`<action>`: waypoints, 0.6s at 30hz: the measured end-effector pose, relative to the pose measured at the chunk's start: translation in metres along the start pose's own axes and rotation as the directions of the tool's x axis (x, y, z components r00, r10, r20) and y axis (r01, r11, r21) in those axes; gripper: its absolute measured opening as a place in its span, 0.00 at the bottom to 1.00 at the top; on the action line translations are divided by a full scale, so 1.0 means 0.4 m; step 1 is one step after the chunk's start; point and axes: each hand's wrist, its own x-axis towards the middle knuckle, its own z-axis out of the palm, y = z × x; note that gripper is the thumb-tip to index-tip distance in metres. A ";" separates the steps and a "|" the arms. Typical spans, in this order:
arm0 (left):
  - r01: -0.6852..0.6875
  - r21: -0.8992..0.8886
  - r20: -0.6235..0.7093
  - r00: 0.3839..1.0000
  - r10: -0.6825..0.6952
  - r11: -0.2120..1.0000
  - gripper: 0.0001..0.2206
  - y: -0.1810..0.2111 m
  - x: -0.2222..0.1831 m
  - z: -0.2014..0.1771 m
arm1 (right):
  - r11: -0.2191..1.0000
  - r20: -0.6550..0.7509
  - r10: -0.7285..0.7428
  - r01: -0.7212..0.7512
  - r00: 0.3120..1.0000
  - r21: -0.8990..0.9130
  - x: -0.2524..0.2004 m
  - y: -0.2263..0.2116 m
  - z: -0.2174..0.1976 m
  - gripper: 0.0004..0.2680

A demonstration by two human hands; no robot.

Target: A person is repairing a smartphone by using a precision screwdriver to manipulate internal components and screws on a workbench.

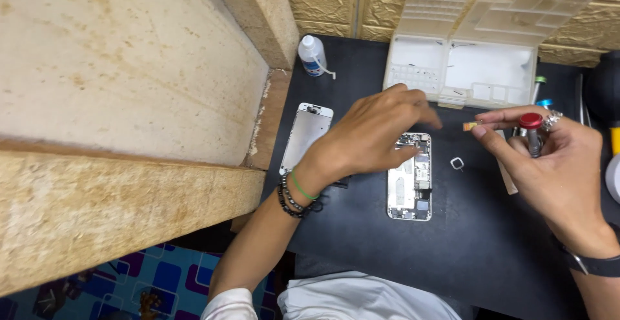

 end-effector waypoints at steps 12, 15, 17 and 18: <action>-0.051 0.362 0.073 0.997 0.026 0.931 0.35 -0.009 0.000 0.078 | 0.995 0.008 0.090 -0.091 0.996 0.033 0.022 -0.003 -0.024 0.02; -0.013 0.347 0.075 0.997 -0.014 0.938 0.33 -0.014 0.007 0.089 | 0.996 0.011 0.091 -0.091 0.996 0.023 0.029 0.002 -0.024 0.02; -0.018 0.308 0.103 0.995 -0.014 0.951 0.39 -0.009 0.003 0.072 | 0.994 0.011 0.104 -0.104 0.995 0.036 0.028 0.003 -0.024 0.02; -0.022 0.270 0.127 0.992 -0.013 0.963 0.45 -0.007 0.002 0.062 | 0.992 0.012 0.112 -0.113 0.994 0.049 0.029 0.003 -0.024 0.02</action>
